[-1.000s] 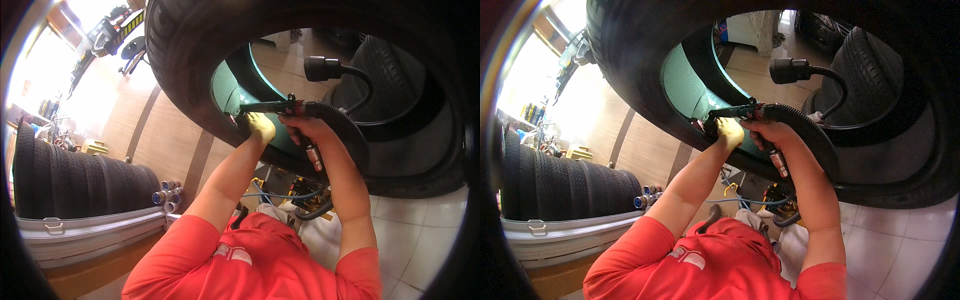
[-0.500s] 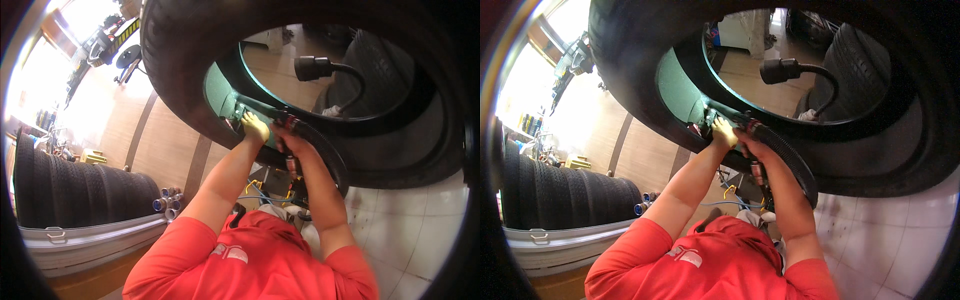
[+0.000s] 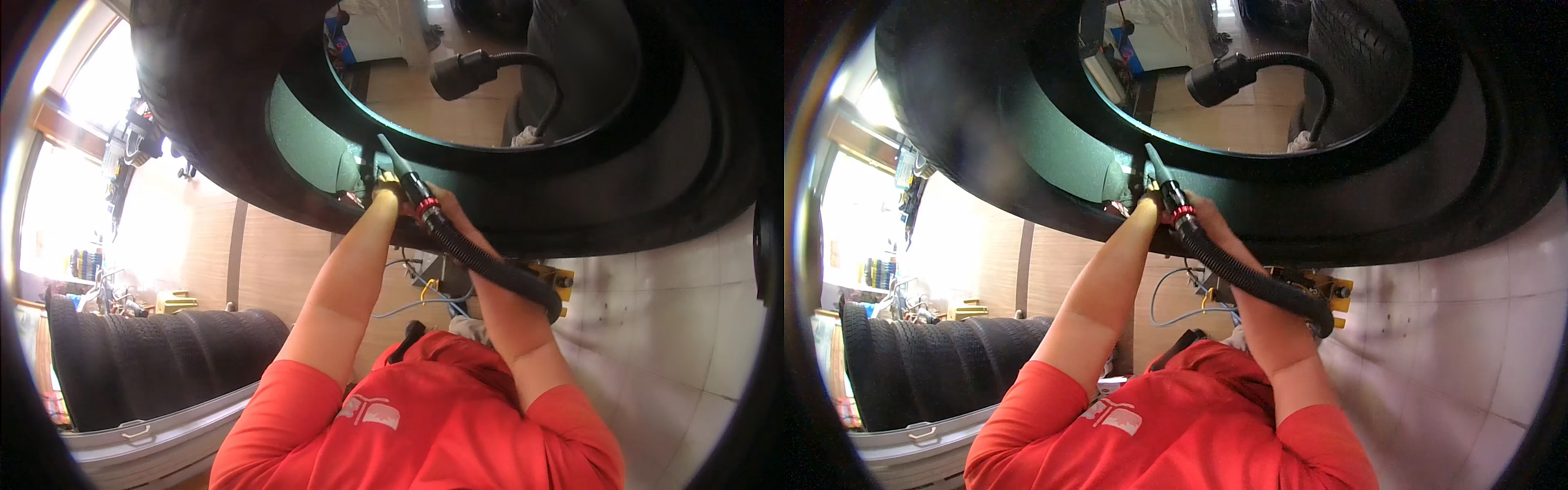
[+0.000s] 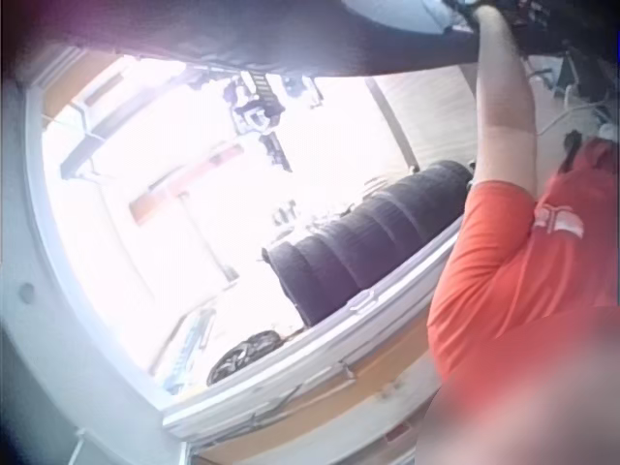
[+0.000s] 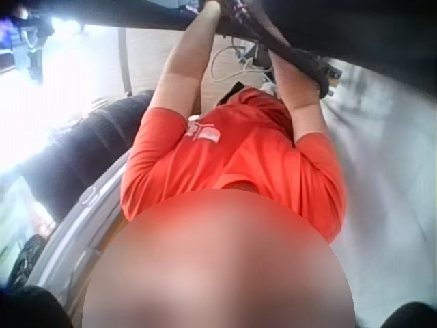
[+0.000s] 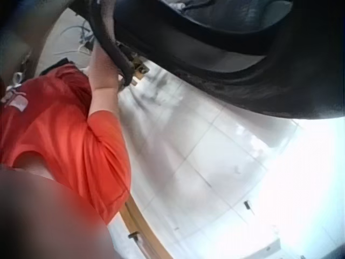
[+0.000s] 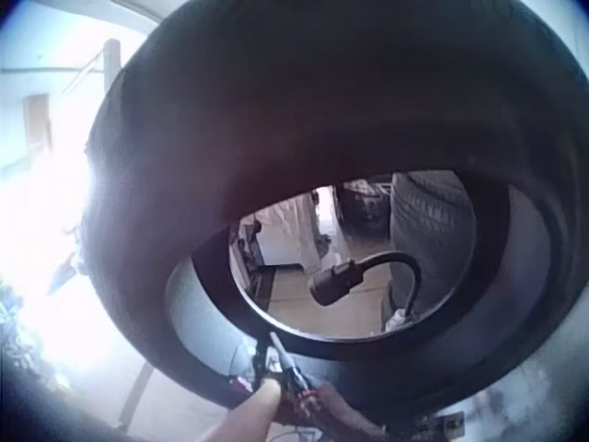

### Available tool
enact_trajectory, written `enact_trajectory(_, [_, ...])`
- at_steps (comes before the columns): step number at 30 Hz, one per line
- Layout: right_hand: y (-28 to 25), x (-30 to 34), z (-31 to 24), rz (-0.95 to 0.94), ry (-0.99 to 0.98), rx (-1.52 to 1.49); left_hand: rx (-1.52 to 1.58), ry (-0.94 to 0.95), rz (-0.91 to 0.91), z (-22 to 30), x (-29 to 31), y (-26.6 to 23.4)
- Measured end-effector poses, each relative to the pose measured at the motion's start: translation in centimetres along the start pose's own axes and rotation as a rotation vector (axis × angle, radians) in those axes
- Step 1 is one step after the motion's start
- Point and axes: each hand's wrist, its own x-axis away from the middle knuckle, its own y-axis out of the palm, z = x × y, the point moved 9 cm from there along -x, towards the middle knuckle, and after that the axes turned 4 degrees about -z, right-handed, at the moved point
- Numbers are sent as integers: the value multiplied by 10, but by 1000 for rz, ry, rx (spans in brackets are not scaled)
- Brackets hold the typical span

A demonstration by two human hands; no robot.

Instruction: The person works on a car wheel arch panel, using a power drill to grind a section, then a pneumatic sander to smooth the area, and finally applies a substance from a can with a brush. The task involves multiple tools and sequential surface preparation steps.

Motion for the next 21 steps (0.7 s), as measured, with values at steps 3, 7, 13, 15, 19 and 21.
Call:
enact_trajectory(3, [-32, 12, -10, 7, -116, 355, 134, -129, -24, -4, 20, -9])
enact_trajectory(7, [-50, 32, -8, -47, 140, 833, 85, -125, -24, 6, 93, -44])
enact_trajectory(13, [-4, 31, -76, -145, -18, 1102, -15, 20, 174, 20, 159, -58])
enact_trajectory(15, [-16, 40, -67, -177, 245, 1295, -25, -20, 484, 24, 178, -63])
enact_trajectory(19, [-3, 47, -86, -201, -31, 1231, 15, 170, 989, 29, 232, -57])
enact_trajectory(21, [3, 46, -83, -188, -22, 1306, 126, 380, 1169, 24, 264, -49])
